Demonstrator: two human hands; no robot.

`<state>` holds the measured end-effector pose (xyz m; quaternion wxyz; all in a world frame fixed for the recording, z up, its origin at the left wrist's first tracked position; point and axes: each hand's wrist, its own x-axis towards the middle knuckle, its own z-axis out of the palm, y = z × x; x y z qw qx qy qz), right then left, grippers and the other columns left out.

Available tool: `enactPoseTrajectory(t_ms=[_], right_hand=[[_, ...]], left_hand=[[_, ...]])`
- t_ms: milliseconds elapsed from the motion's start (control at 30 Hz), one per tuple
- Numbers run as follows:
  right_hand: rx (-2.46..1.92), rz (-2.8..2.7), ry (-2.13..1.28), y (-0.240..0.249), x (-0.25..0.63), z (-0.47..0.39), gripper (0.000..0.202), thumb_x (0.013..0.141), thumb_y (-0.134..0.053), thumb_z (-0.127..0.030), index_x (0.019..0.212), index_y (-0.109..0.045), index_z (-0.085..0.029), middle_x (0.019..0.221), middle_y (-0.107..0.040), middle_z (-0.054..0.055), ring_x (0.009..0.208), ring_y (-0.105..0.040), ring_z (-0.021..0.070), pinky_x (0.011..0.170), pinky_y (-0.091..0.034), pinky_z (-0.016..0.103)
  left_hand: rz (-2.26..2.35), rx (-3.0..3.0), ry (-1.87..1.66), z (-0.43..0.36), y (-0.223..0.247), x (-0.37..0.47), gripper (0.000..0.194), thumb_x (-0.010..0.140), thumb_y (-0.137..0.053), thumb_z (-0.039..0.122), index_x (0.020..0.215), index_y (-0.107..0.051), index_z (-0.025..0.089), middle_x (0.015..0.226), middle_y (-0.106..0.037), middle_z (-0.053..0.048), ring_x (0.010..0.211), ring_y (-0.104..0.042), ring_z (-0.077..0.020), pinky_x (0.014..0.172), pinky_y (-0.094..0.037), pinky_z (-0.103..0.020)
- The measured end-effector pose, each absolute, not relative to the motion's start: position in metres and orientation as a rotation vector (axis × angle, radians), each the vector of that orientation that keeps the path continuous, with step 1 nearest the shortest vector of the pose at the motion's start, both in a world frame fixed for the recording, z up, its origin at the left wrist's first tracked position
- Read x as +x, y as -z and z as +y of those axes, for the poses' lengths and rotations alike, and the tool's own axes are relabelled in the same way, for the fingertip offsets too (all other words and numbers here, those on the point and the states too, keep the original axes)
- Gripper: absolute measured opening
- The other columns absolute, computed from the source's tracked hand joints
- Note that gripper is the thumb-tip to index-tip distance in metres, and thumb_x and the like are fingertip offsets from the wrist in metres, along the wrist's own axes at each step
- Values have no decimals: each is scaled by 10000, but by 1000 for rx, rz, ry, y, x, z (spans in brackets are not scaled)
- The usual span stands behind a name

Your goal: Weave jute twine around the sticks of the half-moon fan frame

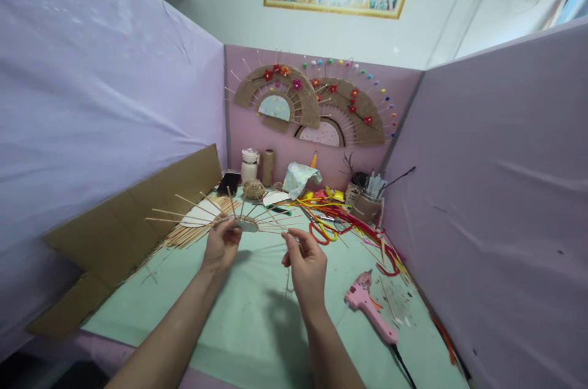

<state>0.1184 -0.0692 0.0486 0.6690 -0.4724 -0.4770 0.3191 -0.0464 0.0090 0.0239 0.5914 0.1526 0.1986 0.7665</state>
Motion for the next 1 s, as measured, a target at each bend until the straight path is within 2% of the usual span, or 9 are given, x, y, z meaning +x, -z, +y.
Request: enactPoseTrajectory(t_ms=[133,233,433,567,733,833,1000], right_hand=[[-1355,-1387,-678,-20,125,-56,251,794,-538,-381,689,-613,-166,624,-646,32,462,-539,121,477,-410,234],[-1487,-1615,-672,-8,123,-52,207,781,-519,-289,631,-611,-178,580,-638,18,470,-558,123,522,-400,235],[-1428,-1698,-795,1,122,-50,139,767,-513,-255,721,-628,-191,687,-668,22,546,-597,148,570,-404,254],[-1390,-1777,-745,3,124,-52,135,766,-543,-295,714,-622,-198,757,-668,43,730,-618,197,675,-423,285],[-1320,-1667,-659,-2,123,-53,142,742,-598,-332,692,-582,-200,1036,-643,93,1003,-573,247,855,-401,349],[-1244,-1572,-687,-4,120,-52,168,757,-595,-359,739,-572,-193,1013,-647,98,983,-576,239,874,-399,367],[-1104,-1459,-945,0,106,-48,222,776,-581,-370,876,-592,-171,867,-652,69,827,-601,192,779,-445,324]], left_hand=[[447,334,-1759,7,-25,-45,330,570,-711,16,808,-562,187,672,-610,67,571,-572,-45,484,-414,-128],[398,333,-1635,4,-25,-40,275,598,-672,-14,782,-575,166,667,-615,45,576,-576,-48,481,-425,-120],[301,247,-1524,3,-25,-40,209,681,-589,-45,774,-607,141,714,-627,16,625,-588,-48,518,-462,-110],[296,231,-1542,5,-26,-43,190,715,-570,-41,758,-613,139,704,-619,13,620,-581,-45,518,-462,-109],[309,206,-1555,7,-26,-44,181,729,-561,-42,769,-616,126,712,-617,9,629,-582,-45,533,-468,-113],[294,213,-1549,6,-25,-43,175,734,-562,-39,781,-616,120,714,-616,10,641,-583,-45,549,-473,-114],[270,245,-1533,4,-23,-39,183,730,-557,-51,770,-607,121,723,-615,7,654,-585,-48,586,-486,-121]])
